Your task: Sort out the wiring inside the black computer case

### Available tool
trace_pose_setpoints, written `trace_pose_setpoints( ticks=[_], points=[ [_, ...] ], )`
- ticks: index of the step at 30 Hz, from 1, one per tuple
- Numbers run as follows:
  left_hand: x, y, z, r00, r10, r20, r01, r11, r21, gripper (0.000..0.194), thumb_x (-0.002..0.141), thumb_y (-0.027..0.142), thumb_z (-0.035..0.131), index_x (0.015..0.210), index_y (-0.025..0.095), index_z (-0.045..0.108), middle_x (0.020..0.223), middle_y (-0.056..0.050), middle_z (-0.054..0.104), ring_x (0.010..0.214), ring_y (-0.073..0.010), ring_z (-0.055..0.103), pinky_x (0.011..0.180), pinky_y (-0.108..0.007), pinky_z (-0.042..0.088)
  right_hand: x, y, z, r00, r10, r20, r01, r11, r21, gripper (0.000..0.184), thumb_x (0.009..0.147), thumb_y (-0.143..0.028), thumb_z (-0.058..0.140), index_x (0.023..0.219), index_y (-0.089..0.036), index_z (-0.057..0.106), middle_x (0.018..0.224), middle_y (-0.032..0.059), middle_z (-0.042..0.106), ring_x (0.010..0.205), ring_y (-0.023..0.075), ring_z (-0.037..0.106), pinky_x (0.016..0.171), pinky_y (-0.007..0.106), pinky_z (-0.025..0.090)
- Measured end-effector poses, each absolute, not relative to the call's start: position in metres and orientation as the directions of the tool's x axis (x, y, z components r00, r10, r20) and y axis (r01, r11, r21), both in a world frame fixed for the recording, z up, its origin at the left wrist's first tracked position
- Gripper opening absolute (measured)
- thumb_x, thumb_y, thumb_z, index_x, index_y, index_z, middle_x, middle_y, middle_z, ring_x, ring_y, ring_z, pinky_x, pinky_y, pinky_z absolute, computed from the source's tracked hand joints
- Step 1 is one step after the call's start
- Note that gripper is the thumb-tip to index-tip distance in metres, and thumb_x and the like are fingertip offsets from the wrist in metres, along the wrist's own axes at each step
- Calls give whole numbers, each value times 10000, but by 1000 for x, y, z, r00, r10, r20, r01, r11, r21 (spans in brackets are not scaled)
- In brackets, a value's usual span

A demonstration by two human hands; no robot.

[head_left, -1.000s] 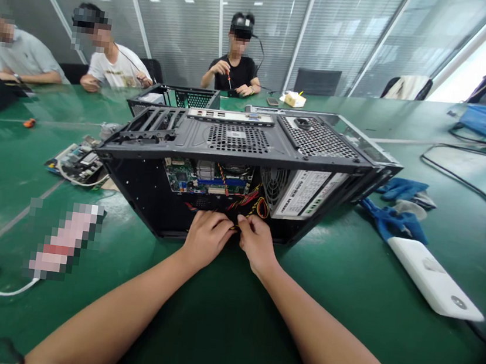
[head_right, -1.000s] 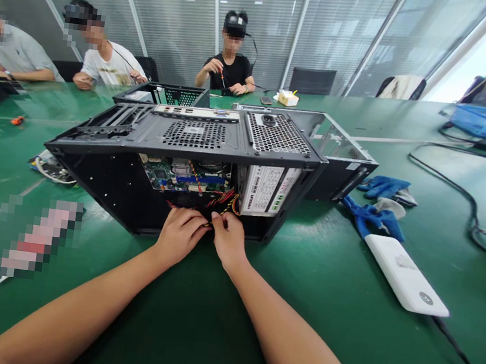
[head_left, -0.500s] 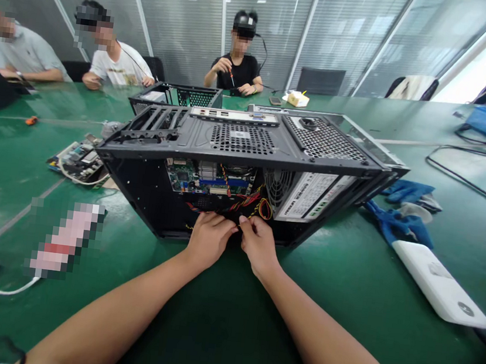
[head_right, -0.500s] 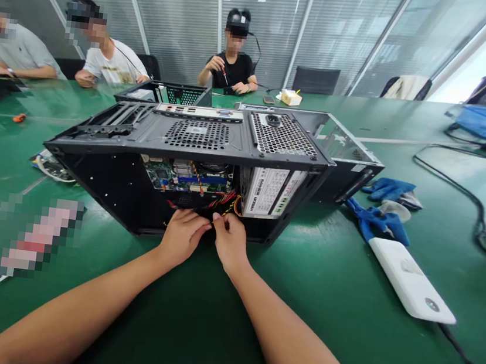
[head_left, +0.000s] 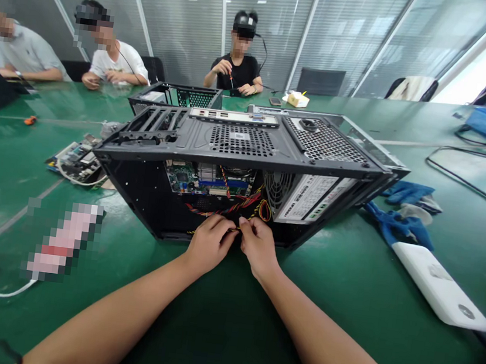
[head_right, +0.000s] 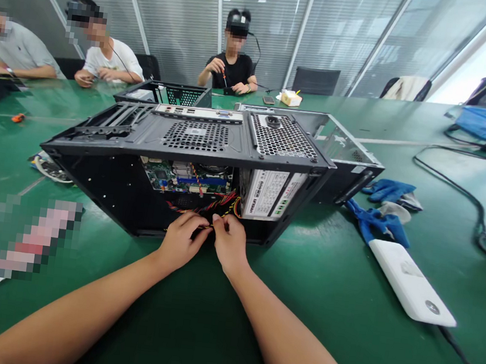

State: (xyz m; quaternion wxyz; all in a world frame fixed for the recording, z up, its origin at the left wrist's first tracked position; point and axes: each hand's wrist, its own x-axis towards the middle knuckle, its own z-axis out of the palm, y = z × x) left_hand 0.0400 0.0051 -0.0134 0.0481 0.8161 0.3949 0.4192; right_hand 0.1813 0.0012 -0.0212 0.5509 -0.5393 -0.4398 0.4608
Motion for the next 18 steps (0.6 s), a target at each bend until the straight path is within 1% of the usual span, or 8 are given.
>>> trace_pose_setpoints(
  ticks=[6,13,18],
  points=[
    [39,6,-11,365,689,626,661,-665,347,149,950,244,567,861,184,669,749,-35,643,721,-182,600,716,-330,495,180,1,-19,186,982,-30,-49,-21,-999,431,818,-566,619,645,-241,394,438,-93,342,397,88,313,397,242,246],
    [41,7,-8,361,719,593,675,-641,366,159,966,202,517,890,183,655,779,-38,654,733,-183,603,722,-323,484,180,1,-18,186,982,-31,-64,-19,-998,453,802,-583,637,635,-238,395,435,-93,351,388,81,312,385,238,243],
    [41,6,-8,374,730,571,668,-640,380,211,992,194,446,919,188,644,780,-34,611,719,-165,582,678,-282,486,178,-1,-14,163,983,-86,-192,-54,-980,469,787,-599,657,648,-234,397,442,-98,357,384,74,316,375,221,239]
  ],
)
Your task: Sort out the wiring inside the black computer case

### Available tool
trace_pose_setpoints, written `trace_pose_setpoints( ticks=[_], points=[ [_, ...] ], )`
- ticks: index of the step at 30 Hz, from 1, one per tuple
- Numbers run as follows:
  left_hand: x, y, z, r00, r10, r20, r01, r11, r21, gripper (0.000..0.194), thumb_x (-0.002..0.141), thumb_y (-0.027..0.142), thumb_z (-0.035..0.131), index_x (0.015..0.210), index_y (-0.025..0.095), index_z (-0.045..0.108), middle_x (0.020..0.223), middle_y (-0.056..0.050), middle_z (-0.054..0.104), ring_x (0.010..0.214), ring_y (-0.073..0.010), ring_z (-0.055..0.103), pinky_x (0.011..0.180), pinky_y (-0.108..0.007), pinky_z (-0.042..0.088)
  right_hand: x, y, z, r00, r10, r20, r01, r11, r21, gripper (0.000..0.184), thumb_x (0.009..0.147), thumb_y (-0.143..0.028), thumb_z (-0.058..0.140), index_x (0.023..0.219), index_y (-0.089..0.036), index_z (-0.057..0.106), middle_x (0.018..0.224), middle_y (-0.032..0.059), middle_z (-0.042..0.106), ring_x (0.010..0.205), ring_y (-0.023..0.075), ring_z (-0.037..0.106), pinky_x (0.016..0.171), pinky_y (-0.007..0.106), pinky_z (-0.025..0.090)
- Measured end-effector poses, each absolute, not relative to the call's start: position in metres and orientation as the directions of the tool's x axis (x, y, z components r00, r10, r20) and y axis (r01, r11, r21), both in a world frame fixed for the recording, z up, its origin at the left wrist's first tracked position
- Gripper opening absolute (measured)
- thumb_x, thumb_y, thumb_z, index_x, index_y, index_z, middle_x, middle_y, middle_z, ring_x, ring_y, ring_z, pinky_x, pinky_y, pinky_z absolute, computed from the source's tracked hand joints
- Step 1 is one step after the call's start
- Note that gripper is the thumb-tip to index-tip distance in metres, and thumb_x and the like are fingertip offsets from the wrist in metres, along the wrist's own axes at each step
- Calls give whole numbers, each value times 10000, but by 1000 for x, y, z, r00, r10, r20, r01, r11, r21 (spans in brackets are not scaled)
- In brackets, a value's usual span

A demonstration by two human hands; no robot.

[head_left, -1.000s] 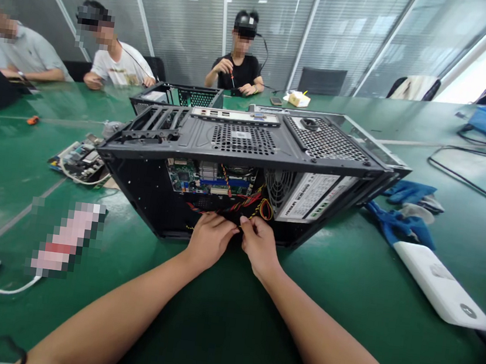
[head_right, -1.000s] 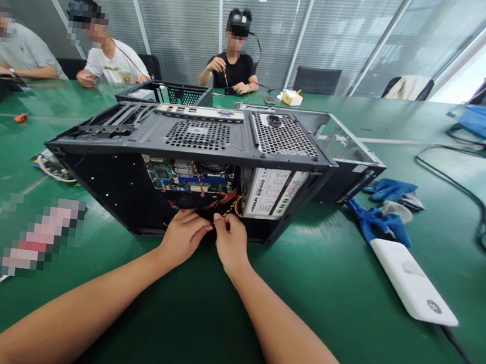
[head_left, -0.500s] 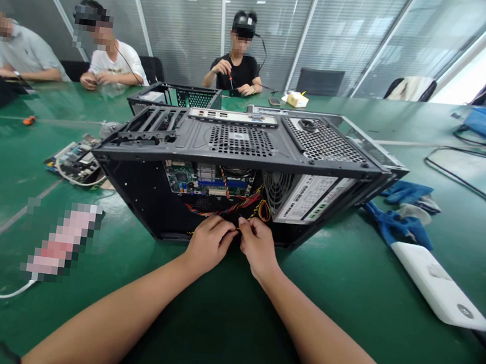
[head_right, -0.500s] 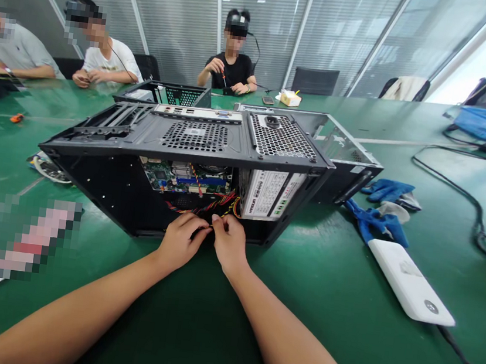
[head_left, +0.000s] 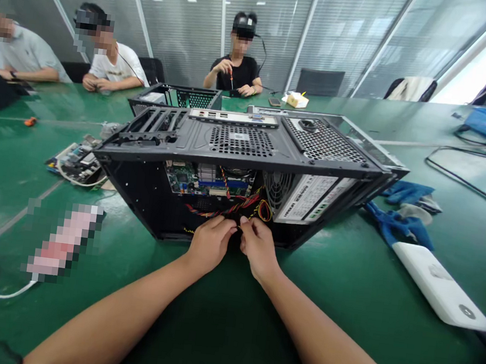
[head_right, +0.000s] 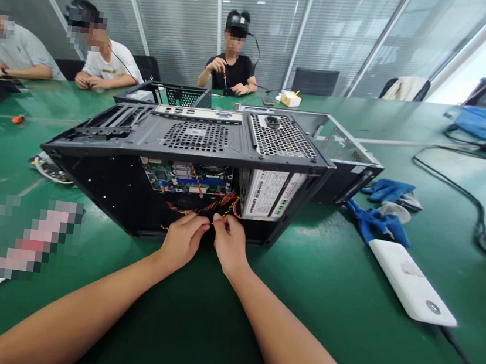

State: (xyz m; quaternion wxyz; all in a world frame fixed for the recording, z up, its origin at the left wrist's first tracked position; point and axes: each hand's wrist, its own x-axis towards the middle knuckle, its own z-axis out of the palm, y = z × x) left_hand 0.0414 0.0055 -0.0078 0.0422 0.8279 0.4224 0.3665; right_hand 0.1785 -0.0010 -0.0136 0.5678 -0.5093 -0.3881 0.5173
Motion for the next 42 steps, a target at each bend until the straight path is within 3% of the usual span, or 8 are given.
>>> trace_pose_setpoints(
  ticks=[4,14,20,28,35,42],
  points=[
    [41,6,-11,389,712,585,635,-667,389,207,992,187,446,914,193,637,796,-32,602,731,-158,583,688,-273,500,177,-2,-10,175,977,-121,-279,-69,-958,456,762,-607,678,683,-229,435,464,-97,381,393,75,336,373,214,258],
    [42,6,-15,352,685,638,569,-698,436,82,952,182,540,995,183,610,915,-57,627,840,-173,610,773,-314,535,178,-1,-7,189,974,-128,-258,-76,-963,453,744,-555,717,646,-227,421,418,-100,375,373,67,316,373,214,238],
    [43,7,-14,329,707,626,583,-673,454,113,958,209,553,883,187,635,824,-35,639,772,-166,604,727,-302,499,178,0,-6,181,974,-136,-263,-85,-961,456,740,-546,721,641,-228,409,410,-104,375,359,60,308,363,208,229],
    [42,7,-4,323,766,556,762,-559,328,177,962,251,548,834,197,657,757,-25,656,752,-196,576,741,-353,398,179,0,-5,153,983,-99,-189,-70,-979,407,795,-524,667,656,-223,431,415,-89,442,336,72,399,367,205,302],
    [41,9,-4,370,732,572,778,-581,240,210,980,229,500,846,190,656,751,-33,636,741,-202,544,704,-344,367,180,1,0,145,989,-25,-116,-8,-993,386,819,-502,651,653,-219,448,444,-74,474,369,81,446,403,212,342],
    [39,10,-5,396,666,632,743,-637,206,270,1000,282,475,836,189,668,725,-38,621,729,-196,532,692,-333,375,180,1,-3,156,987,-45,-146,-22,-989,393,807,-521,661,660,-220,455,438,-79,459,365,83,435,399,218,339]
  ],
)
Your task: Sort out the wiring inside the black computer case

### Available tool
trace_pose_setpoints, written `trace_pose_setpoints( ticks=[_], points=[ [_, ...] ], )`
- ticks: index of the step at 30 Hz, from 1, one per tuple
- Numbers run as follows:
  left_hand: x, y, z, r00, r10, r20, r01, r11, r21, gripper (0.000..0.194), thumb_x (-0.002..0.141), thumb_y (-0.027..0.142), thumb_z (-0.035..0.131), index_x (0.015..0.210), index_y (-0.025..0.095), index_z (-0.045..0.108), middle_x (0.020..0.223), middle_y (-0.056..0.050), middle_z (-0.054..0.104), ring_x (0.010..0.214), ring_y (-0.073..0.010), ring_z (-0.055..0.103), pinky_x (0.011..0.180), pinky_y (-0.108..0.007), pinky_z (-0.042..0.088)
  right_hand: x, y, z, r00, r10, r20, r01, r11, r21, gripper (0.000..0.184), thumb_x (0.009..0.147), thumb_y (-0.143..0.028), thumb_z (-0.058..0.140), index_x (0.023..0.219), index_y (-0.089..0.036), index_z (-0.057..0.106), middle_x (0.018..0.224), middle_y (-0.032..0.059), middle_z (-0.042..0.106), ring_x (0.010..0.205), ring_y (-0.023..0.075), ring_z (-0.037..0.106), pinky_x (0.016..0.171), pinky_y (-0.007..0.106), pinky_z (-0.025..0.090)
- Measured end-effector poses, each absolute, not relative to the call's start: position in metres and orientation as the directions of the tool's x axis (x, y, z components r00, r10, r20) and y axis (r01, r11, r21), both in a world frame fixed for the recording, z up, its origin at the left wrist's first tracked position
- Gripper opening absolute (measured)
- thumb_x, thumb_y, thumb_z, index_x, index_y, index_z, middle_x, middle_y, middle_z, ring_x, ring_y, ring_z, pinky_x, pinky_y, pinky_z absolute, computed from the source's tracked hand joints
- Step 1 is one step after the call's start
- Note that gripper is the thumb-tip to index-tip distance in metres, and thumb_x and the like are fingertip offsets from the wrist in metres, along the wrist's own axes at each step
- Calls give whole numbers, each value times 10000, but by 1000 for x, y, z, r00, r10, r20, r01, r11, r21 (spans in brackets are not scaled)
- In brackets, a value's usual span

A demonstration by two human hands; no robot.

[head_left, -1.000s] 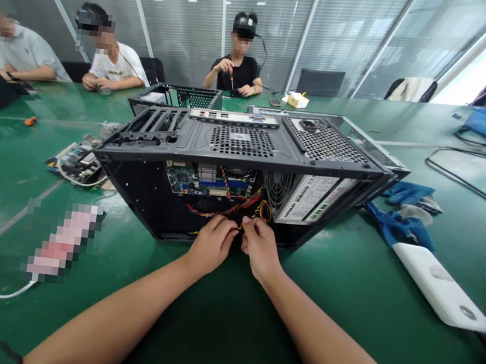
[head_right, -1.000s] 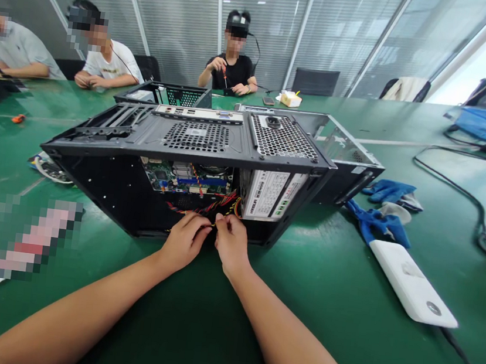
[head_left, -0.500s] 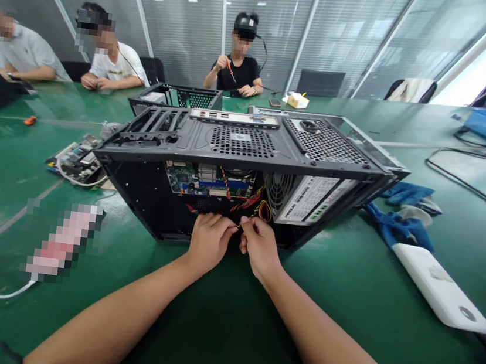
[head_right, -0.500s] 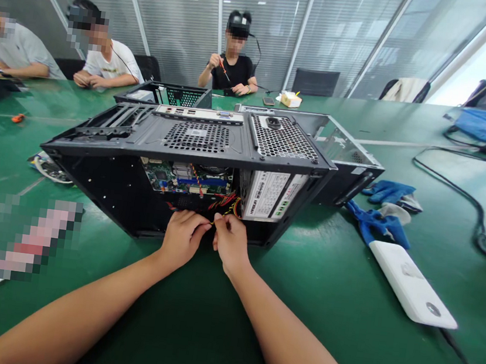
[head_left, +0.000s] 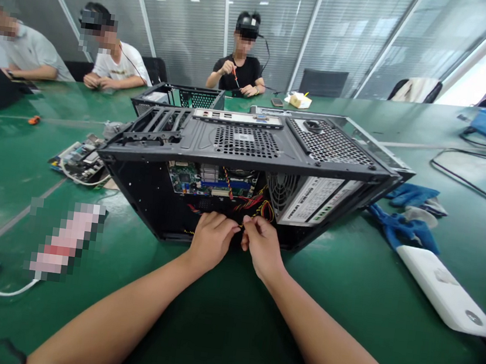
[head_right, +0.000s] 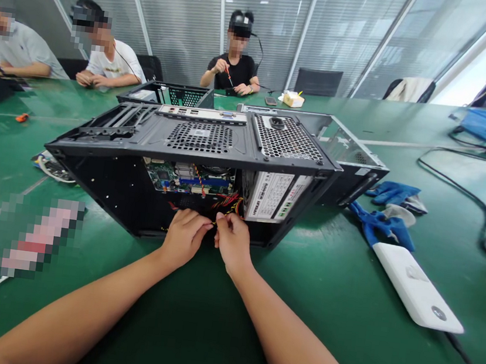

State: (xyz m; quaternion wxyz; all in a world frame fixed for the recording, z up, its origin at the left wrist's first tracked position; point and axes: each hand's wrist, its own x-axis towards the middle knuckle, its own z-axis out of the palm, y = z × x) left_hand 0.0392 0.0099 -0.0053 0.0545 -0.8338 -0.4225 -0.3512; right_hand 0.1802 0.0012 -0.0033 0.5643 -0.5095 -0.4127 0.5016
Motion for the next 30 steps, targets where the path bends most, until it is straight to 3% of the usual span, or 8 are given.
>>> trace_pose_setpoints(
  ticks=[10,18,30],
  points=[
    [40,9,-4,394,644,655,751,-637,174,291,1001,276,466,815,198,675,693,-36,610,712,-196,524,677,-339,357,179,-1,-4,170,981,-91,-199,-56,-978,415,792,-533,686,644,-211,470,441,-71,470,362,85,446,394,223,368],
    [40,11,-5,402,663,632,753,-632,184,253,987,254,493,819,185,669,701,-40,613,719,-201,521,668,-338,349,179,-1,-6,158,983,-90,-233,-52,-971,441,791,-514,698,617,-214,426,433,-81,440,351,63,388,366,204,295],
    [41,9,-12,379,649,660,695,-671,261,184,961,289,546,884,181,675,786,-57,637,767,-199,564,721,-345,443,178,-1,-3,188,971,-148,-238,-101,-966,452,750,-516,724,615,-227,404,416,-94,370,361,64,318,359,209,233]
  ],
)
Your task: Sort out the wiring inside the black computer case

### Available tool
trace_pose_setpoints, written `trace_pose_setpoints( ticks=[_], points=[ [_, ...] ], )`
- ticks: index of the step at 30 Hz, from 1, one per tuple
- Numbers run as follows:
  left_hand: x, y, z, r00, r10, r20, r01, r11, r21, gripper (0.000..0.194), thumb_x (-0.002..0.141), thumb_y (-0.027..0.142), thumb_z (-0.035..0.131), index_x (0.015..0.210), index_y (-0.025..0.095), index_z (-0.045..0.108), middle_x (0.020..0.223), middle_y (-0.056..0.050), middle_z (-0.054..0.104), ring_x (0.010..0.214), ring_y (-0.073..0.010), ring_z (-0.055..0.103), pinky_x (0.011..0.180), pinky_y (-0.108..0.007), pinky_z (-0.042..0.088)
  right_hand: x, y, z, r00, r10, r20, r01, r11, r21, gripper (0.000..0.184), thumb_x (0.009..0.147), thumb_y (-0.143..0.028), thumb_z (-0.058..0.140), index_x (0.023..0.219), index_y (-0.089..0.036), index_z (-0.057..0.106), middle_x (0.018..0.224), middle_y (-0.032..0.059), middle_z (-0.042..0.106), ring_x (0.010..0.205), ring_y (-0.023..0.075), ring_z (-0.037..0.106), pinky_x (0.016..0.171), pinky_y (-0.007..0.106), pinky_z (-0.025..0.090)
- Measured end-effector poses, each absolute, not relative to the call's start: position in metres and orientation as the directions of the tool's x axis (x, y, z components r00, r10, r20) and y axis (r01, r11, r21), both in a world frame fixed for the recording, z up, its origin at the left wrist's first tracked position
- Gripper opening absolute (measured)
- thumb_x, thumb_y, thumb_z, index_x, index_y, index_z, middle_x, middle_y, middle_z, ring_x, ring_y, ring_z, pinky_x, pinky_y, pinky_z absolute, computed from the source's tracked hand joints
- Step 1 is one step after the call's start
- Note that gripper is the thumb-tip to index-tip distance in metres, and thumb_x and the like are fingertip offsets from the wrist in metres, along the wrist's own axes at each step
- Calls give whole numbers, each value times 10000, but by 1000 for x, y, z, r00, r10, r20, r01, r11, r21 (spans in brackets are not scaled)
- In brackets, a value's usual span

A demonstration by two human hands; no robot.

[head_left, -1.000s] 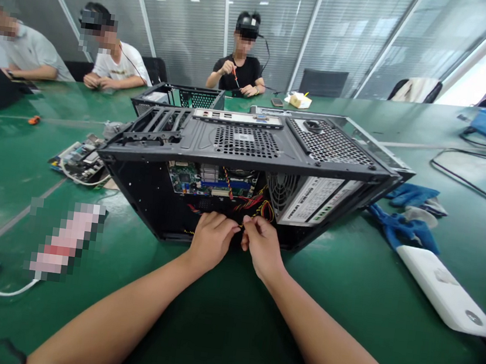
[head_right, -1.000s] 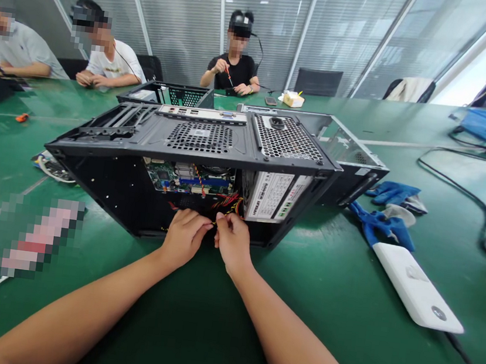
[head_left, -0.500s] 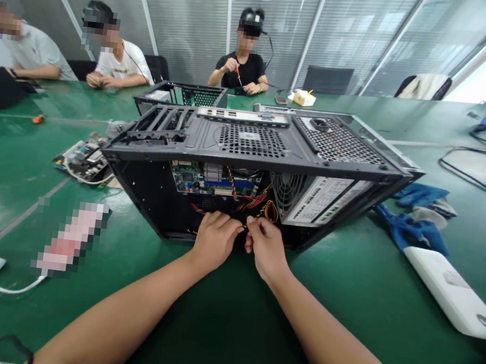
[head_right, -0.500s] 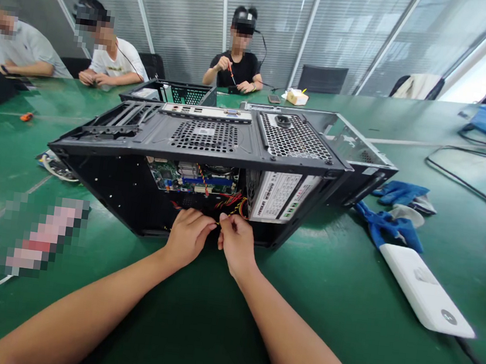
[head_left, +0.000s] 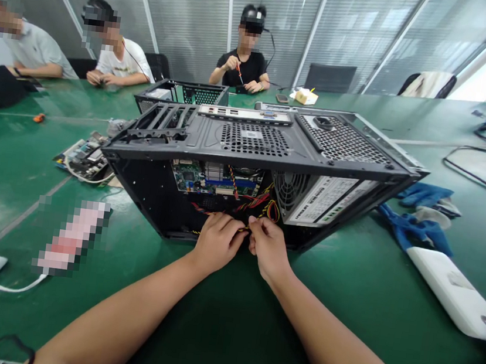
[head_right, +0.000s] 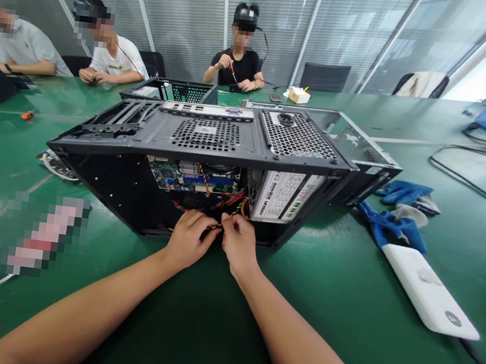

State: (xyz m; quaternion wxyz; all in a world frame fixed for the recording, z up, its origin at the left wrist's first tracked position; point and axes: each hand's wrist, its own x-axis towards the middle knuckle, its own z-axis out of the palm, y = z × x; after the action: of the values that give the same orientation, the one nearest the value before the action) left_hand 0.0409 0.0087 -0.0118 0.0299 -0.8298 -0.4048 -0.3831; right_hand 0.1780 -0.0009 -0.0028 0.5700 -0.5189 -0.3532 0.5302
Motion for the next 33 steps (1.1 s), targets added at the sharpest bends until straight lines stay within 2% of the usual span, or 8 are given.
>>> trace_pose_setpoints(
  ticks=[8,33],
  points=[
    [40,9,-8,394,663,637,750,-633,194,269,974,307,529,766,199,661,679,-32,621,713,-197,549,688,-347,384,178,-1,-3,194,969,-152,-226,-107,-968,467,740,-549,725,613,-229,410,421,-88,380,363,71,325,355,216,234],
    [41,10,-9,410,674,615,755,-628,185,265,982,302,511,781,204,654,693,-28,635,707,-195,549,691,-347,375,177,-3,-3,184,974,-133,-224,-90,-970,468,747,-539,728,623,-231,398,422,-95,366,363,68,319,359,217,230]
  ],
)
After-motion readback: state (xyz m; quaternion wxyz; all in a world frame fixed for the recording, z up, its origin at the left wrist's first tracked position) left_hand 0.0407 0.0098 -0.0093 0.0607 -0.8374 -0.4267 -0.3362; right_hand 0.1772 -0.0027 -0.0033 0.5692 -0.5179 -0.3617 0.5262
